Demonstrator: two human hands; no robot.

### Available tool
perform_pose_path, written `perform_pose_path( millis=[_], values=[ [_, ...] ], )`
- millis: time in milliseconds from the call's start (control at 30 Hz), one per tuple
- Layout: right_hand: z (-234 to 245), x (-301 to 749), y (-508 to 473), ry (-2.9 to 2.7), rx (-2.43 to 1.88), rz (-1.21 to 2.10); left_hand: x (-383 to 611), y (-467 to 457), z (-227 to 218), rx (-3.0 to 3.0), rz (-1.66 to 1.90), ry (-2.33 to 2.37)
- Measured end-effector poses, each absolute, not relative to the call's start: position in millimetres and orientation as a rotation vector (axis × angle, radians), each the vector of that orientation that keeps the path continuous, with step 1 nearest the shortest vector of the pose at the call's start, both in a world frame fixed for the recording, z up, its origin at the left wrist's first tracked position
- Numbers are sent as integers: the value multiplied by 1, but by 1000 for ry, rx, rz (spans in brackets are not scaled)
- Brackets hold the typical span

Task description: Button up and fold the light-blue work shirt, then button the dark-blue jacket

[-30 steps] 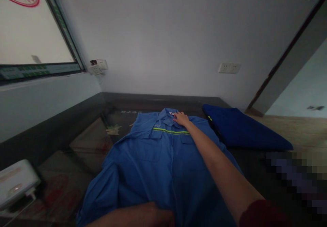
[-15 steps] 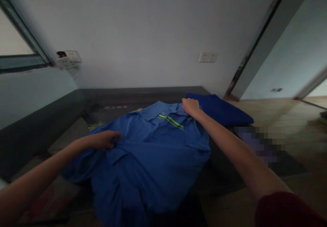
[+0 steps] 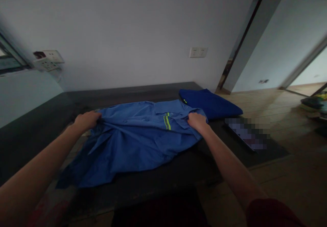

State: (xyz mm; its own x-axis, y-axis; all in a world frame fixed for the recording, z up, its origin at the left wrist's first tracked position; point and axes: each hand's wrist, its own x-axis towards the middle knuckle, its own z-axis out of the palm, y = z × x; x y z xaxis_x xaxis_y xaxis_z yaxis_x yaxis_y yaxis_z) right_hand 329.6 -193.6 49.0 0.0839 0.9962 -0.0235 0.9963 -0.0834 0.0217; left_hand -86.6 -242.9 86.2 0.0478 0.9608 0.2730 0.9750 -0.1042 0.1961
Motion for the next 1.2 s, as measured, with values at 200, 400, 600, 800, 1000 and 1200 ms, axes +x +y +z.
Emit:
perform_pose_path(
  millis=[200,400,600,800,1000,1200],
  values=[
    [70,313,-209,2587,2364,255,-36,-229,75,-2203,-509,-1757],
    [33,278,-217,3039,2061,7,67,-266,20,-2760,-452,-1553],
    [4,283,-200,3072,1984,-267,60,-272,-4,-2671,-251,-1506],
    [6,287,-196,3049,2073,-245,52,-265,3,-2789,-35,-1539],
    [2,288,-196,3100,2094,-325,49,-263,5,-2891,-21,-1528],
    [-1,286,-195,2995,2098,-346,51,-272,12,-2848,71,-1601]
  ],
)
